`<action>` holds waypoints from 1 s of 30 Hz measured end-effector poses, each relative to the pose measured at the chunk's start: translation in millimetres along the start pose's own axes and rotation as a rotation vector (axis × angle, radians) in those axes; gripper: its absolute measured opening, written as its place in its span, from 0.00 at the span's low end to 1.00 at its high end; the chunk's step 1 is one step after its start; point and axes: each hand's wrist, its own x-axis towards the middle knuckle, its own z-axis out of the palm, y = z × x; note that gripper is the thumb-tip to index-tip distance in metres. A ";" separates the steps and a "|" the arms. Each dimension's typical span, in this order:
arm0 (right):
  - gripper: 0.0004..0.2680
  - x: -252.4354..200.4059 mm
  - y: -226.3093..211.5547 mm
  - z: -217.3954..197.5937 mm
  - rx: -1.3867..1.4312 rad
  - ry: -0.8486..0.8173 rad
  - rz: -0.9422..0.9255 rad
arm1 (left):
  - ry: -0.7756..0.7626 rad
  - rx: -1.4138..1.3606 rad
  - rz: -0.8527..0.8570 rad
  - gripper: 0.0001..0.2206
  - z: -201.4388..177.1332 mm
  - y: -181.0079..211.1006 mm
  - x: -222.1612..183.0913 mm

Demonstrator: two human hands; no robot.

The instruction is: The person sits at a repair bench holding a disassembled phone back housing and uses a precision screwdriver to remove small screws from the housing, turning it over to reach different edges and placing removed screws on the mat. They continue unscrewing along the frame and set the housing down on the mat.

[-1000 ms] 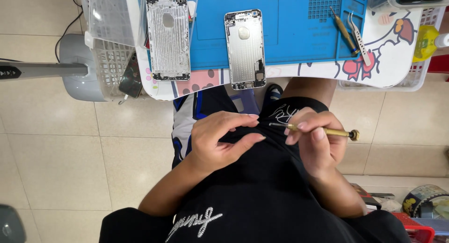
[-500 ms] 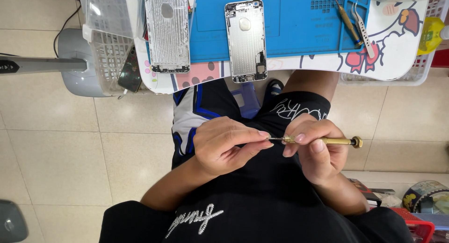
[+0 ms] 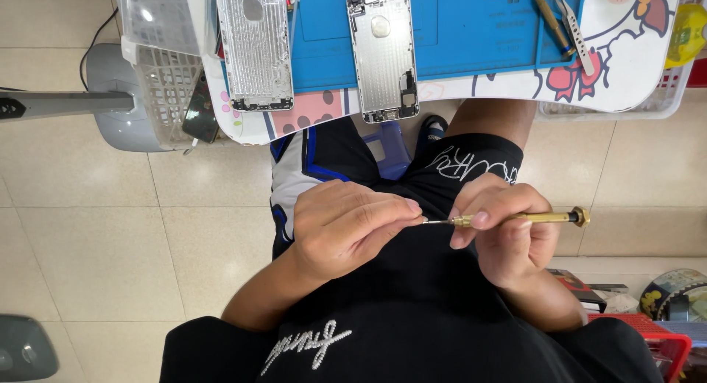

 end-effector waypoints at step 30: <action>0.13 0.7 8.1 -3.7 -0.034 -0.011 0.034 | -0.052 0.035 -0.035 0.08 -1.7 7.3 1.6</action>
